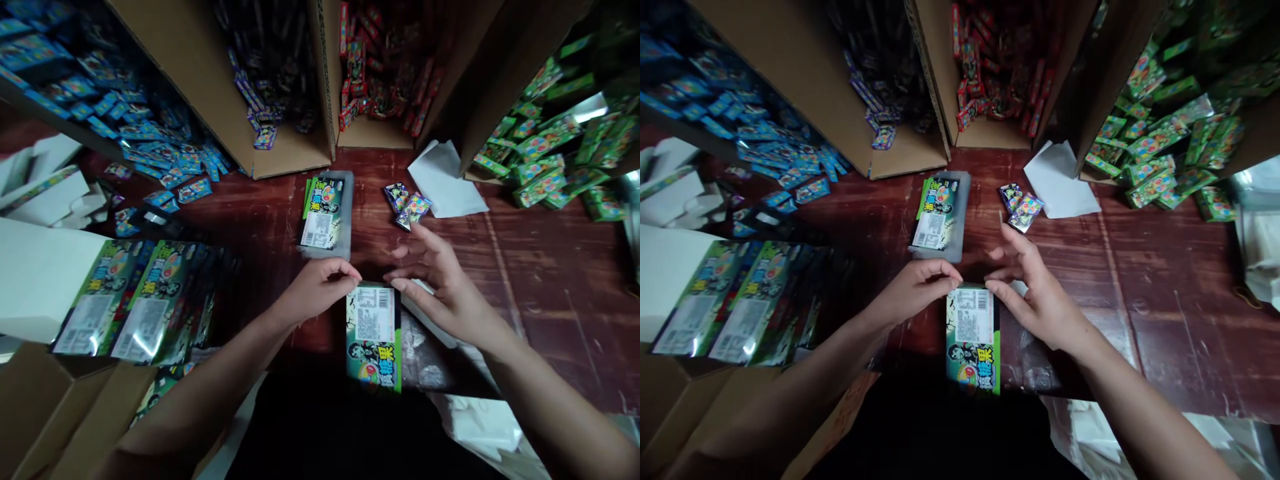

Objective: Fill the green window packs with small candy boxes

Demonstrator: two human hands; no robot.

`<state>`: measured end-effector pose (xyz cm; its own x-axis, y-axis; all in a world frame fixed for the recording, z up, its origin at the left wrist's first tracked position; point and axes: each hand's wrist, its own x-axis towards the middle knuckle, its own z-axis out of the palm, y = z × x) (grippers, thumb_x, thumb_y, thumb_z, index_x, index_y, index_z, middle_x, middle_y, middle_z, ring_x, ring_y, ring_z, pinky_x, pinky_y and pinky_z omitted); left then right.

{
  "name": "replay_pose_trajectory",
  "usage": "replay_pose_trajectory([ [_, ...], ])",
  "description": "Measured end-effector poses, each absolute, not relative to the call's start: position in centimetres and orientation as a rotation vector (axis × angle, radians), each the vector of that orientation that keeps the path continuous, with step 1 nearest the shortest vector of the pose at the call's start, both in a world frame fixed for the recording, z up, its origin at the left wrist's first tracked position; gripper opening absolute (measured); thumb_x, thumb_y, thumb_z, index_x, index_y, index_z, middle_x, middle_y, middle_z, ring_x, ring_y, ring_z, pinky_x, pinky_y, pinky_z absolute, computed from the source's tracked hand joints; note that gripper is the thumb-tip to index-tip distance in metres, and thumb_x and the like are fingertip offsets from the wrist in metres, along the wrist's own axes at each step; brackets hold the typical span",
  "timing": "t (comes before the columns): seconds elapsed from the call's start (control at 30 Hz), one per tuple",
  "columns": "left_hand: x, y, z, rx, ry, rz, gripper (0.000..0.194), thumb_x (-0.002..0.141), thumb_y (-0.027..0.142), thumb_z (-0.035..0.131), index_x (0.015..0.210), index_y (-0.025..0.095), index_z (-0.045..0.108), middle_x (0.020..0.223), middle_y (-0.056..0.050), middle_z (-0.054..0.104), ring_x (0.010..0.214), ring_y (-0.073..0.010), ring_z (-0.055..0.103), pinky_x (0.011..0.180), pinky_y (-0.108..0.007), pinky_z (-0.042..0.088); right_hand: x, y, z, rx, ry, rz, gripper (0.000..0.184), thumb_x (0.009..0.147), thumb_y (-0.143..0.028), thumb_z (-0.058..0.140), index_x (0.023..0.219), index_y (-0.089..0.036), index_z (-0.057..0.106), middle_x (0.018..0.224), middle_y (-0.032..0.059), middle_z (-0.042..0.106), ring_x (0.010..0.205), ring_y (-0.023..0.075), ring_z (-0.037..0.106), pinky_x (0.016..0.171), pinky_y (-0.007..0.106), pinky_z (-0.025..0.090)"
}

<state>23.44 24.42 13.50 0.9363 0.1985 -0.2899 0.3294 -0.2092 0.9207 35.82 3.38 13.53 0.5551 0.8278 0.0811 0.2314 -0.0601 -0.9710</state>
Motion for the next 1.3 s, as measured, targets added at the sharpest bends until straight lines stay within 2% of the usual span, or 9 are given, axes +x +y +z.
replay_pose_trajectory([
  [0.17,22.3,24.0,13.5,1.779,0.272,-0.152,0.020,0.088,0.032,0.069,0.102,0.019,0.075,0.109,-0.005,0.076,0.099,-0.0195,0.071,0.091,-0.033,0.054,34.6,1.9,12.4,-1.596,-0.878,0.590,0.081,0.095,-0.025,0.063,0.158,-0.039,0.014,0.131,0.0087,0.051,0.098,0.0181,0.067,0.091,0.041,0.061],
  [0.3,21.8,23.4,12.9,1.796,0.292,-0.112,0.018,0.089,0.032,0.069,0.101,0.020,0.074,0.107,-0.005,0.077,0.097,-0.0191,0.072,0.090,-0.032,0.056,36.0,1.3,14.2,-1.574,-0.874,0.584,0.079,0.093,-0.025,0.066,0.156,-0.036,0.021,0.113,0.0048,0.059,0.094,0.0169,0.066,0.090,0.037,0.059],
  [0.4,22.1,22.8,12.8,1.835,0.270,-0.127,0.017,0.090,0.032,0.067,0.101,0.021,0.074,0.104,-0.004,0.077,0.094,-0.0183,0.072,0.086,-0.032,0.056,37.5,1.6,16.4,-1.629,-0.998,0.753,0.070,0.095,-0.027,0.063,0.154,-0.032,0.027,0.097,0.0015,0.062,0.089,0.0162,0.064,0.081,0.031,0.057],
  [0.5,22.6,22.4,13.1,1.849,0.249,-0.145,0.016,0.090,0.032,0.067,0.100,0.021,0.075,0.101,-0.003,0.078,0.091,-0.0178,0.073,0.084,-0.031,0.056,38.3,2.3,17.4,-1.714,-1.216,0.940,0.068,0.095,-0.027,0.060,0.154,-0.030,0.027,0.100,0.0017,0.065,0.089,0.0158,0.065,0.075,0.027,0.055],
  [0.77,22.8,22.0,13.8,1.864,0.247,-0.151,0.016,0.090,0.029,0.067,0.100,0.022,0.076,0.101,-0.003,0.078,0.091,-0.0175,0.073,0.083,-0.030,0.056,37.1,3.2,16.1,-1.878,-1.417,0.758,0.068,0.096,-0.024,0.054,0.155,-0.028,0.021,0.099,0.0014,0.067,0.084,0.0173,0.066,0.080,0.034,0.051],
  [0.93,22.7,22.3,13.6,1.818,0.219,-0.162,0.014,0.089,0.027,0.068,0.097,0.020,0.075,0.100,-0.003,0.078,0.091,-0.0176,0.073,0.084,-0.030,0.056,35.9,1.9,14.5,-2.042,-1.487,0.338,0.077,0.097,-0.029,0.060,0.159,-0.029,0.014,0.108,0.0070,0.065,0.096,0.0248,0.061,0.088,0.045,0.046],
  [1.1,22.4,22.3,13.3,1.767,0.217,-0.146,0.013,0.089,0.028,0.069,0.095,0.018,0.074,0.099,-0.004,0.077,0.090,-0.0178,0.072,0.084,-0.031,0.056,33.9,0.8,12.3,-2.060,-1.605,-0.085,0.083,0.097,-0.017,0.059,0.159,-0.042,0.010,0.100,0.0018,0.071,0.098,0.0248,0.059,0.098,0.053,0.035],
  [1.2,22.1,21.9,13.1,1.745,0.200,-0.162,0.014,0.089,0.029,0.068,0.096,0.018,0.072,0.101,-0.005,0.076,0.093,-0.0178,0.071,0.086,-0.031,0.055,33.1,1.4,11.8,-2.074,-1.480,0.059,0.081,0.100,-0.017,0.055,0.160,-0.037,0.006,0.108,0.0021,0.073,0.100,0.0234,0.059,0.101,0.053,0.035],
  [1.3,21.6,22.1,12.4,1.703,0.232,-0.156,0.024,0.080,0.031,0.078,0.095,0.017,0.066,0.097,-0.005,0.074,0.089,-0.0188,0.070,0.081,-0.031,0.055,32.9,2.0,11.9,-2.002,-1.404,0.345,0.076,0.102,-0.023,0.052,0.161,-0.033,0.004,0.120,0.0038,0.070,0.110,0.0242,0.058,0.102,0.051,0.040],
])
